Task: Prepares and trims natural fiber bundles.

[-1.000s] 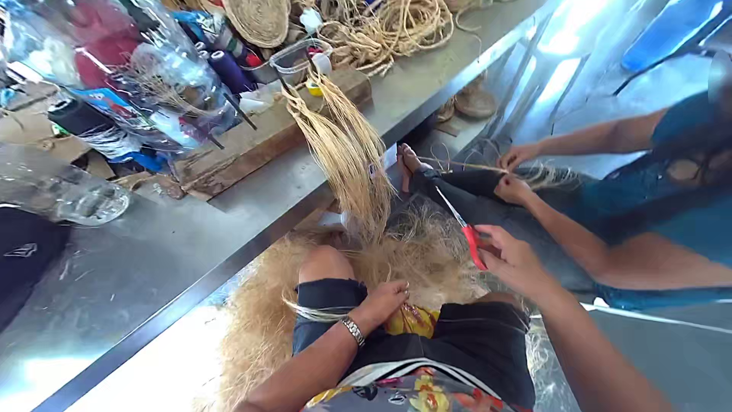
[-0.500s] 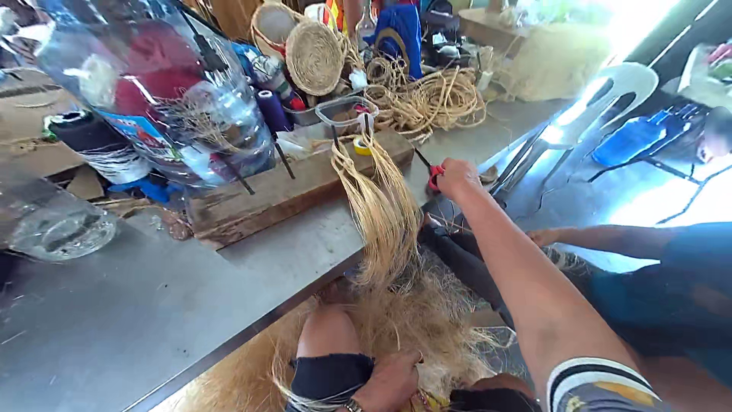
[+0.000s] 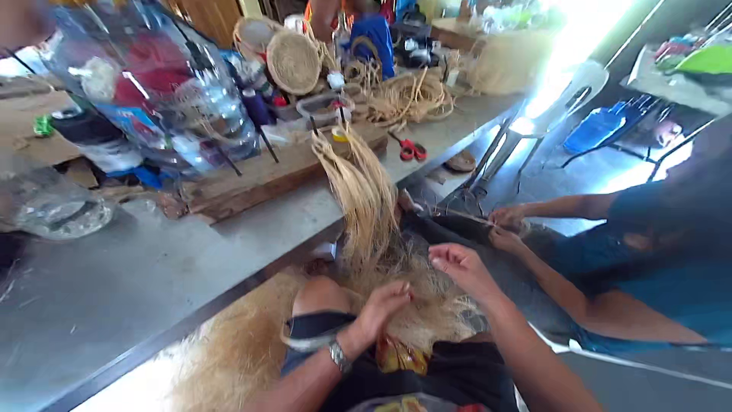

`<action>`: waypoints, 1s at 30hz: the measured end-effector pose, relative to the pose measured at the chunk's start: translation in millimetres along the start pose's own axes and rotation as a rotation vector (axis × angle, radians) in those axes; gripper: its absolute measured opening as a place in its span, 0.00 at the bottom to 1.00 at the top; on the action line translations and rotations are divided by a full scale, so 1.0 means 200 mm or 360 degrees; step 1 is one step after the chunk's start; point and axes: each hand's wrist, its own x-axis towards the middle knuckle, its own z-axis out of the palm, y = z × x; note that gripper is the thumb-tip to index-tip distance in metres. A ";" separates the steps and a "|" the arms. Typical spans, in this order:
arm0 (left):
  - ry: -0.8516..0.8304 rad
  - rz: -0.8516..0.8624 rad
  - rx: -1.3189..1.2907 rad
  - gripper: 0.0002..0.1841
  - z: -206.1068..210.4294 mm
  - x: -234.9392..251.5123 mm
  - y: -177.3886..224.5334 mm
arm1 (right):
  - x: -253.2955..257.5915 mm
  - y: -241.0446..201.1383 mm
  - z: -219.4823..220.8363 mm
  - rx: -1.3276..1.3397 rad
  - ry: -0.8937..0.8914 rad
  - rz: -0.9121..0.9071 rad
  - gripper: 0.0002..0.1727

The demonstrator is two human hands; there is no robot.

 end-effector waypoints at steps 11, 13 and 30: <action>-0.0641 0.0544 -0.0358 0.14 0.46 -0.08 0.68 | -0.50 -0.45 0.30 0.1492 -0.0558 -0.0590 0.18; -0.0668 0.0539 -0.0306 0.14 0.49 -0.14 0.77 | -0.55 -0.50 0.30 0.1490 -0.0645 -0.0578 0.12; -0.0874 0.0408 -0.0296 0.49 0.37 -0.24 0.35 | -0.64 -0.61 0.03 0.1592 -0.0134 -0.0688 0.15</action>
